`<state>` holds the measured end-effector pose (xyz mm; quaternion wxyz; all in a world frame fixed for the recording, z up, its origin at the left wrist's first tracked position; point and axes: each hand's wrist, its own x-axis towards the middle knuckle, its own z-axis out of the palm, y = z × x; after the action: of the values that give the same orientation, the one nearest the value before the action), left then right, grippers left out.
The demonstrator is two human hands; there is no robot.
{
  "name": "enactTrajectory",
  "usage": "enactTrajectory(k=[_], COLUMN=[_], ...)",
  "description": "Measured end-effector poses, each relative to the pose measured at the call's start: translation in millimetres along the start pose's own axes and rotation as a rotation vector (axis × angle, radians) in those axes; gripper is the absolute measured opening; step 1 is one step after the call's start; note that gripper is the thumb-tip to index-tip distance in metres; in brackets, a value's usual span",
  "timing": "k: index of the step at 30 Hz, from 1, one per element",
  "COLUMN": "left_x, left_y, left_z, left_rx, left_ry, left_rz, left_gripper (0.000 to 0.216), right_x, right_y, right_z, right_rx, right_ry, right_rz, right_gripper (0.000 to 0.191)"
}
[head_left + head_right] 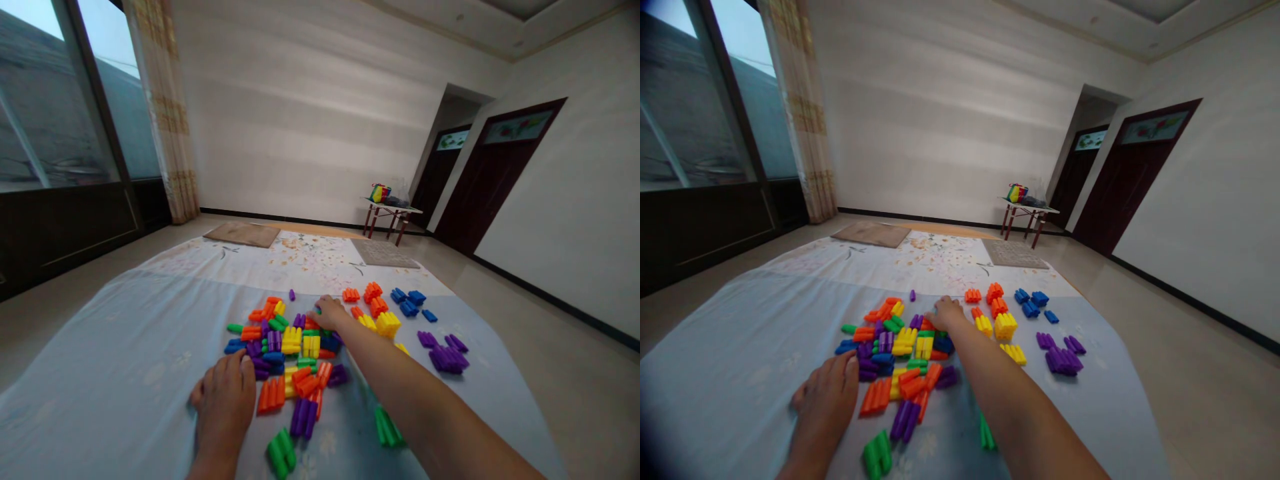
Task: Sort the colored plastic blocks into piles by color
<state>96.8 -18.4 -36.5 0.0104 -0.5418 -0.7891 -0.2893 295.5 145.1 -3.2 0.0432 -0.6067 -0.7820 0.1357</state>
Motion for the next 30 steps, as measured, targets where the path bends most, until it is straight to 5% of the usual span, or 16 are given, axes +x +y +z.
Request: enactTrajectory(k=[10, 16, 21, 30], left_x=[0, 5, 4, 8], left_y=[-1, -7, -3, -10], left_z=[0, 5, 1, 7], left_rx=[0.064, 0.059, 0.053, 0.048], left_ry=[0.009, -0.037, -0.049, -0.06], left_rz=[0.029, -0.004, 0.015, 0.001], left_gripper=[0.044, 0.047, 0.046, 0.046], right_x=[-64, -64, -66, -44], right_y=[-2, -20, -29, 2], right_z=[11, 2, 2, -22], right_rx=[-0.002, 0.022, 0.072, 0.223], right_ry=[-0.078, -0.044, 0.12, 0.153], right_rz=[-0.193, -0.096, -0.199, -0.147], right_gripper=[0.044, 0.041, 0.031, 0.04])
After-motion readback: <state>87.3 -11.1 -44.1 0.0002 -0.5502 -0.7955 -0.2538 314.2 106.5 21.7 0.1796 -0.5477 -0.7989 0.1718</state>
